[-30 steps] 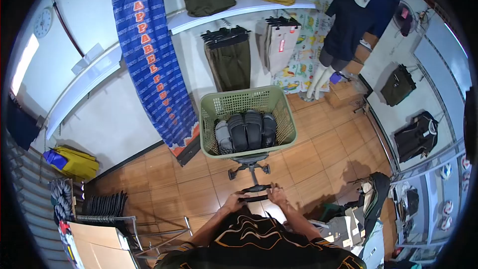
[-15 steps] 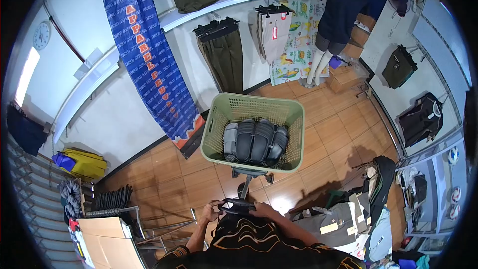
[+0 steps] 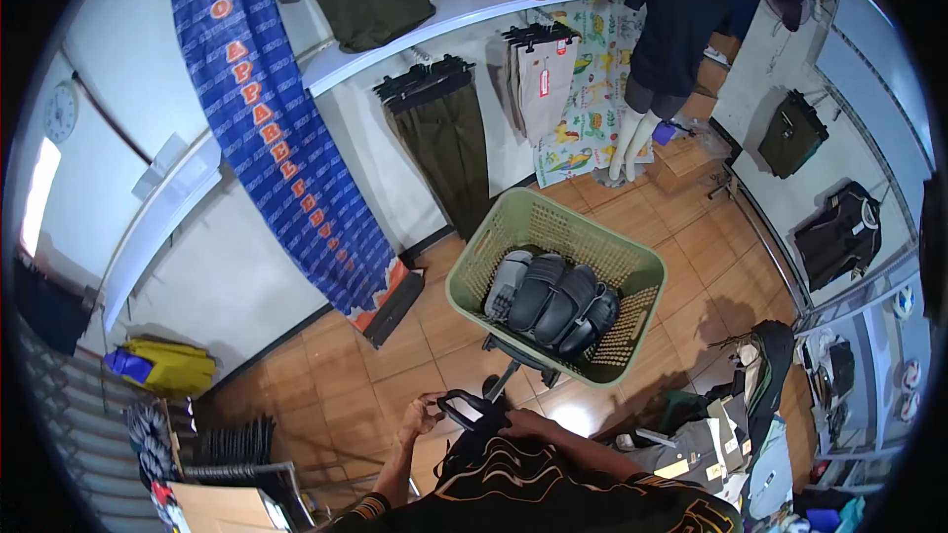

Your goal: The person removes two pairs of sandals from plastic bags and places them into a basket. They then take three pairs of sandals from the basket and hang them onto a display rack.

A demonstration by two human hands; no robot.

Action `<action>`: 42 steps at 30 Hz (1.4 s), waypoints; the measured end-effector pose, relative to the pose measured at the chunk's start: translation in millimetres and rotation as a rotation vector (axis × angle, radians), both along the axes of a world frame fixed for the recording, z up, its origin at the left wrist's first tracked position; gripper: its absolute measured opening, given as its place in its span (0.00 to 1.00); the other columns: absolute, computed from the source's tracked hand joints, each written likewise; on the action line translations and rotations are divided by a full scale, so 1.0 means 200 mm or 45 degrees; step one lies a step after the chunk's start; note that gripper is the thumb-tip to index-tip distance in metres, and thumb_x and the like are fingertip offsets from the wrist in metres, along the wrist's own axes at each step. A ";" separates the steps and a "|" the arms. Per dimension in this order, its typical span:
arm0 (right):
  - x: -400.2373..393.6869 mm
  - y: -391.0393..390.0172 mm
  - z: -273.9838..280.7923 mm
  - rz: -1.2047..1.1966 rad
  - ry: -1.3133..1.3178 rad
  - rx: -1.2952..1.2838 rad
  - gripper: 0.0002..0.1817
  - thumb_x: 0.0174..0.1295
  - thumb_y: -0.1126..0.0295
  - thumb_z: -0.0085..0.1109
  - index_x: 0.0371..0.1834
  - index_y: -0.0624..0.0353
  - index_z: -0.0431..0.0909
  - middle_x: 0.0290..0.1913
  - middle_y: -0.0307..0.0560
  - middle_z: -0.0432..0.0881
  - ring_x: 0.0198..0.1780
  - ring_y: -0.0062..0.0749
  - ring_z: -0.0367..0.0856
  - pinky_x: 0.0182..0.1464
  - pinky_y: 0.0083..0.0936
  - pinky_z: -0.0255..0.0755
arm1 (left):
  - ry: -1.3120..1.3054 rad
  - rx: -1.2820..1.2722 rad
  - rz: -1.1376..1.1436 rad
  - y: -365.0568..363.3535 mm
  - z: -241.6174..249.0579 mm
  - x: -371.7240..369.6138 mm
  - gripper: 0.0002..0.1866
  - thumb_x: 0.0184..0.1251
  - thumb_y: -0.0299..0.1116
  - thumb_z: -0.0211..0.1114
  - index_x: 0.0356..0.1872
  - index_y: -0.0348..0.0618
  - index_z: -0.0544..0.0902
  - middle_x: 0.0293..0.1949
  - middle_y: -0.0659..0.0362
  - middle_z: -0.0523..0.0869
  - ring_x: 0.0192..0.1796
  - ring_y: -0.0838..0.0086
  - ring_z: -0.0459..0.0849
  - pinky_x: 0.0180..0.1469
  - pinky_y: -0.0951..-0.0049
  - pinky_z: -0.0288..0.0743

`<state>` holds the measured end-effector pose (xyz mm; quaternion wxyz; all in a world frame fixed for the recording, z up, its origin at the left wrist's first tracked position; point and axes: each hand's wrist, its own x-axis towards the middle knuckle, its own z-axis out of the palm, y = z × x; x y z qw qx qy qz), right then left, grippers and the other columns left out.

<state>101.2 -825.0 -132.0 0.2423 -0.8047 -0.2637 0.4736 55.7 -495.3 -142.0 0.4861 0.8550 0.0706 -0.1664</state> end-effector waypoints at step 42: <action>2.37 -1.36 0.23 -1.274 -0.305 -0.313 0.32 0.72 0.49 0.60 0.64 0.70 0.76 0.57 0.81 0.78 0.60 0.72 0.80 0.58 0.56 0.79 | -0.074 0.096 -0.736 -2.17 0.14 3.43 0.30 0.68 0.30 0.74 0.72 0.50 0.78 0.49 0.46 0.92 0.49 0.64 0.91 0.54 0.67 0.81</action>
